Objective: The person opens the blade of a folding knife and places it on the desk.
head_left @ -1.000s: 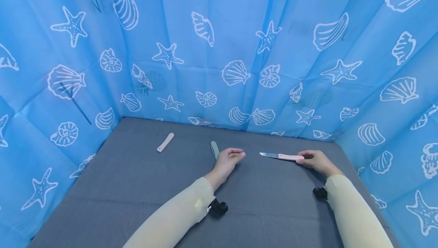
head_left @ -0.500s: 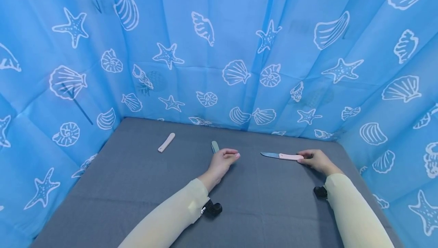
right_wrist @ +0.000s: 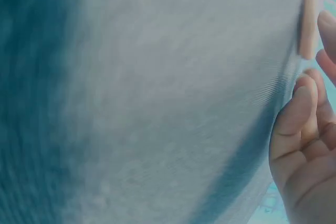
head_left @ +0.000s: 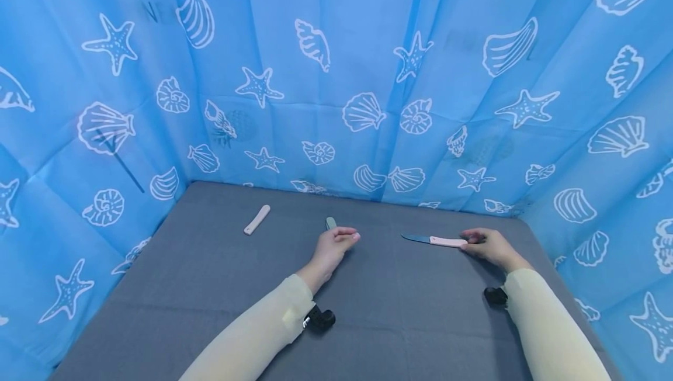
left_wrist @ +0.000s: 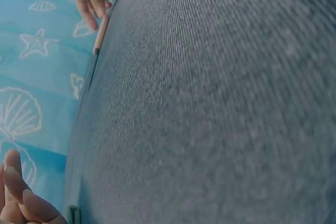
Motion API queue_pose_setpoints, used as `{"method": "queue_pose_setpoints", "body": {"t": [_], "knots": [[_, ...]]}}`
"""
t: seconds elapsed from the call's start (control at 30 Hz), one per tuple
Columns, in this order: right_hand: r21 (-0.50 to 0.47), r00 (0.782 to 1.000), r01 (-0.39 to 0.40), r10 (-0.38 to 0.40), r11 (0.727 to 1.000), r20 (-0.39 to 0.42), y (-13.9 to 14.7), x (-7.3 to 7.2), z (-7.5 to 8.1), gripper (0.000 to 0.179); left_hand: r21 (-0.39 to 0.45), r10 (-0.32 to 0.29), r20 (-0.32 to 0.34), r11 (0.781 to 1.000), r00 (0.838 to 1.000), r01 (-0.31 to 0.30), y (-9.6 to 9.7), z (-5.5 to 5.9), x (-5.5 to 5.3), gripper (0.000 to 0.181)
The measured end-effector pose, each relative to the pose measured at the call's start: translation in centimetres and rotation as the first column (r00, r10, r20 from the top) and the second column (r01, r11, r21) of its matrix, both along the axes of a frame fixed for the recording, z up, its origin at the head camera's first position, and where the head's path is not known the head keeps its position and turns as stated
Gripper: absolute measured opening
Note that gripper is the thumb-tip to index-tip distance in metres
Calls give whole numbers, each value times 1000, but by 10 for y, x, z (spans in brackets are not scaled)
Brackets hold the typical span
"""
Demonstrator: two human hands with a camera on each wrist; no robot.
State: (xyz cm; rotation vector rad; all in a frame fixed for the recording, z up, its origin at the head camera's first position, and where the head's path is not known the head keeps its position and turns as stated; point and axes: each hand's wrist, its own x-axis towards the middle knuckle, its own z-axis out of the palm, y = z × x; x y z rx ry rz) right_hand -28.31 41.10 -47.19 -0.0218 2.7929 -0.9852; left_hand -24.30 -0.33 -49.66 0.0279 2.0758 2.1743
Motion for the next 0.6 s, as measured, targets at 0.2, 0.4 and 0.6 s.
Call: {"method": "queue_pose_setpoints", "body": {"t": [0.2, 0.4, 0.6], "knots": [[-43, 998, -13, 11, 999, -62, -6, 11, 12, 48, 17, 1, -26, 1000, 1000, 0, -7, -1, -2, 40], [-87, 991, 13, -25, 996, -131, -24, 20, 25, 46, -28, 1, -30, 1000, 1000, -1, -15, 2, -4, 40], [-174, 978, 44, -78, 984, -194, -48, 25, 34, 43, -59, 26, -50, 998, 998, -29, -26, 2, -8, 38]]}}
